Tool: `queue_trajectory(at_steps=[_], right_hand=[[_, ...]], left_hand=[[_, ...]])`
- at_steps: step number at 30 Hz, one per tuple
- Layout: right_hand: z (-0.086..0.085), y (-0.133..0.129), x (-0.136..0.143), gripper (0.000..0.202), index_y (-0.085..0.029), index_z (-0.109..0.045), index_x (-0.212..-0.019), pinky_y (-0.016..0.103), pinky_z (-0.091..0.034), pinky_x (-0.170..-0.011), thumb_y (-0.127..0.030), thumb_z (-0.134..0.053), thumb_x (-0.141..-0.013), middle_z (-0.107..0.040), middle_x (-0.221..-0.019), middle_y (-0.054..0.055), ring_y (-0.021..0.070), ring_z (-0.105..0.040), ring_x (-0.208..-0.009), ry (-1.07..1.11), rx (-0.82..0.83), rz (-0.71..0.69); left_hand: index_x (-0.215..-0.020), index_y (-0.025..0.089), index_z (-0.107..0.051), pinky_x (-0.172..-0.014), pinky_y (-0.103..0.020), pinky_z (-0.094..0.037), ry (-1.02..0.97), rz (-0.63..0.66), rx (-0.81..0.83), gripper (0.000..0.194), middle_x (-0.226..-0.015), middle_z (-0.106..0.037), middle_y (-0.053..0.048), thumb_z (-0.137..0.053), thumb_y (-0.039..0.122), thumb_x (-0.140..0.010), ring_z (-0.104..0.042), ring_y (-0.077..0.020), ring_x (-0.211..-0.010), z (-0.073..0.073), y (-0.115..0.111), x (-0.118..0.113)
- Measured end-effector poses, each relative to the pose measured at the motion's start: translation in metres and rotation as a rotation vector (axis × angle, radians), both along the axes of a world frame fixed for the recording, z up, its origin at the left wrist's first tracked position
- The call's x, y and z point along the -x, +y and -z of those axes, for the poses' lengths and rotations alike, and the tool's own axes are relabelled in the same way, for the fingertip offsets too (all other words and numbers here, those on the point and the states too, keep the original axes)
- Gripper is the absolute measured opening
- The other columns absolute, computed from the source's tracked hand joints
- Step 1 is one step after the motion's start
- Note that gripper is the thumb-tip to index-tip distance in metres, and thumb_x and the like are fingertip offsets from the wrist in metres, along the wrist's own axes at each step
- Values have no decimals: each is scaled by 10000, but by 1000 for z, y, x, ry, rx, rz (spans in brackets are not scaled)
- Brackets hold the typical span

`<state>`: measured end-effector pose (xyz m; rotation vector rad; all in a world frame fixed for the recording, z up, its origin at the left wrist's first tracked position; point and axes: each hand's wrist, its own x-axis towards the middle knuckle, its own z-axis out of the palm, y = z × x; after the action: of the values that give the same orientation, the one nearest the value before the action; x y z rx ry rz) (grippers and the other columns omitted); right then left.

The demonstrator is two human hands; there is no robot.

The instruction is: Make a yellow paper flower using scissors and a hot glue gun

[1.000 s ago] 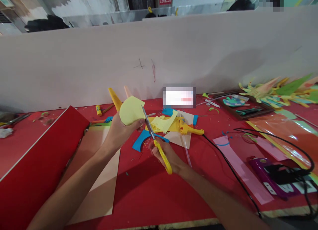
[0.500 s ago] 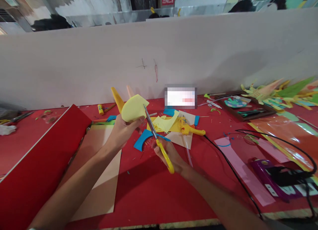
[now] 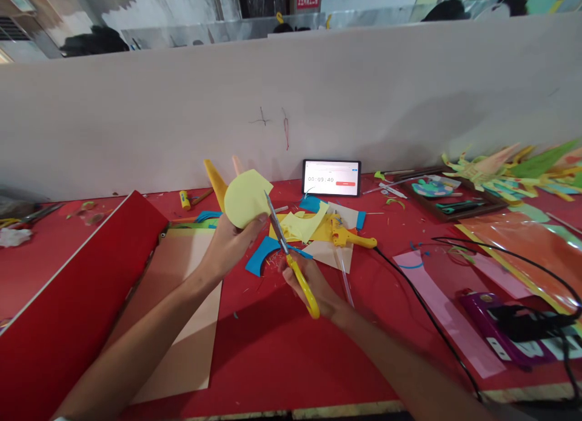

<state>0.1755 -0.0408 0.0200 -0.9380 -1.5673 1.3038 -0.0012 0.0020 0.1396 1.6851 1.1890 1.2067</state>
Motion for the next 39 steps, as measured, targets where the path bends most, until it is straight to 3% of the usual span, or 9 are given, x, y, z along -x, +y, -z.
queue_trajectory(at_steps=[6,14,20,27,33,39], right_hand=[[0,0,-1,642,-209,-543,-913,250,-298,-474,-848,-481,-917,-465,-684,-32,110,-363,-560,20,27,-6],[6,0,-1,660,-203,-569,-962,249,-311,-472,-857,-502,-900,-474,-684,-33,107,-368,-547,41,47,-3],[8,0,-2,647,-205,-582,-994,262,-329,-482,-841,-488,-920,-470,-667,-37,116,-381,-545,27,38,-9],[6,1,-1,605,-226,-480,-877,251,-298,-462,-829,-516,-918,-441,-653,-54,103,-354,-542,42,46,3],[7,2,-3,602,-222,-477,-885,251,-315,-470,-822,-488,-934,-423,-652,-63,99,-372,-528,29,21,17],[13,3,-4,636,-215,-510,-922,250,-342,-470,-849,-468,-921,-448,-699,-54,96,-400,-524,39,18,13]], left_hand=[[-659,198,-487,-468,-239,-330,9,-7,43,350,-540,-463,36,-612,405,-912,-407,-92,-482,1,1,1],[-638,194,-507,-492,-249,-363,82,27,90,361,-527,-508,17,-591,401,-922,-453,-102,-476,11,2,0],[-633,203,-479,-504,-256,-329,44,-13,58,354,-532,-447,33,-602,398,-901,-393,-103,-518,8,1,-2],[-664,194,-513,-519,-257,-332,14,-16,58,339,-568,-468,27,-641,423,-879,-397,-112,-561,9,3,-2],[-680,200,-468,-493,-249,-270,-143,-61,33,348,-587,-358,59,-669,414,-866,-286,-84,-536,6,4,1],[-803,170,-610,-557,-240,-385,-148,47,94,240,-693,-531,14,-710,387,-828,-427,-111,-614,8,3,-4]])
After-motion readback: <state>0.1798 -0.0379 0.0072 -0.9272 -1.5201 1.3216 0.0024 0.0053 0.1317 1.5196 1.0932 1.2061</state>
